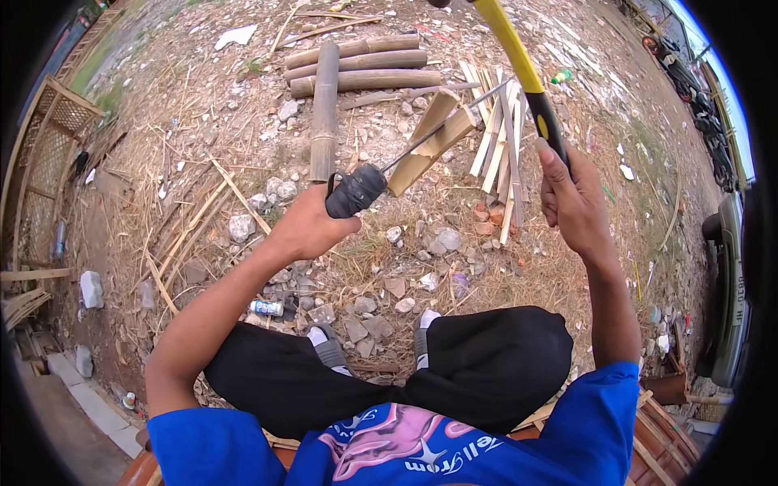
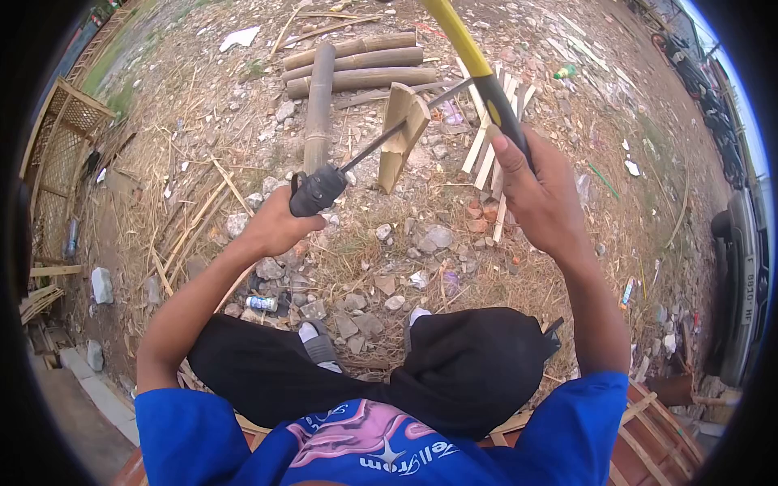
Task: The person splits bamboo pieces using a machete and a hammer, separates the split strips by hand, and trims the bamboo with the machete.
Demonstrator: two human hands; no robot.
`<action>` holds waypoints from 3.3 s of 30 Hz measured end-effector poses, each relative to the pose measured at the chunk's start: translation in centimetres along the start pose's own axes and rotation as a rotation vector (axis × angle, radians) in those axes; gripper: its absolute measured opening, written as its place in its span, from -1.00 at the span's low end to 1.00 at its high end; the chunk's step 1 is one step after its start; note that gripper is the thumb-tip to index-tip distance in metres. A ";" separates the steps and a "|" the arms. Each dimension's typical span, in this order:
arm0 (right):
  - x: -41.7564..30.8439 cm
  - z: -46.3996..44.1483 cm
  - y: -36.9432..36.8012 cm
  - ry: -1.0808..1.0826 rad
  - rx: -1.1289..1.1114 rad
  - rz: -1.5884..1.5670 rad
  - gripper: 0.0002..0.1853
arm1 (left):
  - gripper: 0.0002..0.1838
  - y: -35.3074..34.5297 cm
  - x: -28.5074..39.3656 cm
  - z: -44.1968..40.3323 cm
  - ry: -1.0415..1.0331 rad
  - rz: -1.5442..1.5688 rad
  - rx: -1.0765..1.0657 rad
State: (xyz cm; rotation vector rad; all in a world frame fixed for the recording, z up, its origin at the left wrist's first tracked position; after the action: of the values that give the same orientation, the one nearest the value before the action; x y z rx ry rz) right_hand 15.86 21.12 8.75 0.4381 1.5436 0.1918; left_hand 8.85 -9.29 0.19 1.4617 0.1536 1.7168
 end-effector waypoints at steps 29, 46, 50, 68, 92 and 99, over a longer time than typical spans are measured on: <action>7.4 0.3 0.9 0.046 0.071 0.087 -0.59 | -0.82 0.9 -4.1 -1.7 0.098 0.379 0.037; 7.2 -0.2 0.3 0.047 0.095 0.248 -0.47 | -0.87 0.9 -5.4 -1.8 0.094 0.522 0.103; 1.2 -1.3 1.3 0.159 0.120 0.014 -0.51 | -0.86 0.4 -4.2 -1.4 0.097 0.384 0.068; 3.4 0.1 -0.4 0.191 0.114 0.064 -0.59 | -0.80 -0.6 -5.0 -1.5 0.077 0.300 0.022; 2.0 1.6 0.4 0.011 0.055 0.018 -0.53 | -0.79 -1.1 -3.5 -0.4 -0.010 0.061 0.018; 6.5 2.3 -0.3 -0.053 -0.023 0.460 -0.53 | -0.83 -1.2 -5.2 -0.9 0.046 0.181 0.050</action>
State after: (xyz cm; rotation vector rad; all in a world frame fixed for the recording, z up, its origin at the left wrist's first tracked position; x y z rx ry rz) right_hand 18.28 23.04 2.54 0.7707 1.3695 0.5485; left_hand 8.38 -11.60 -4.68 1.5114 0.0918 1.9052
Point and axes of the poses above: each hand's wrist, its own z-axis away from the middle knuckle, its own y-axis out of the back of the hand, x = y × z, the point moved 3 cm from there along -z, towards the middle knuckle, and after that the axes turned 2 degrees about -z, right-handed, at the moved point
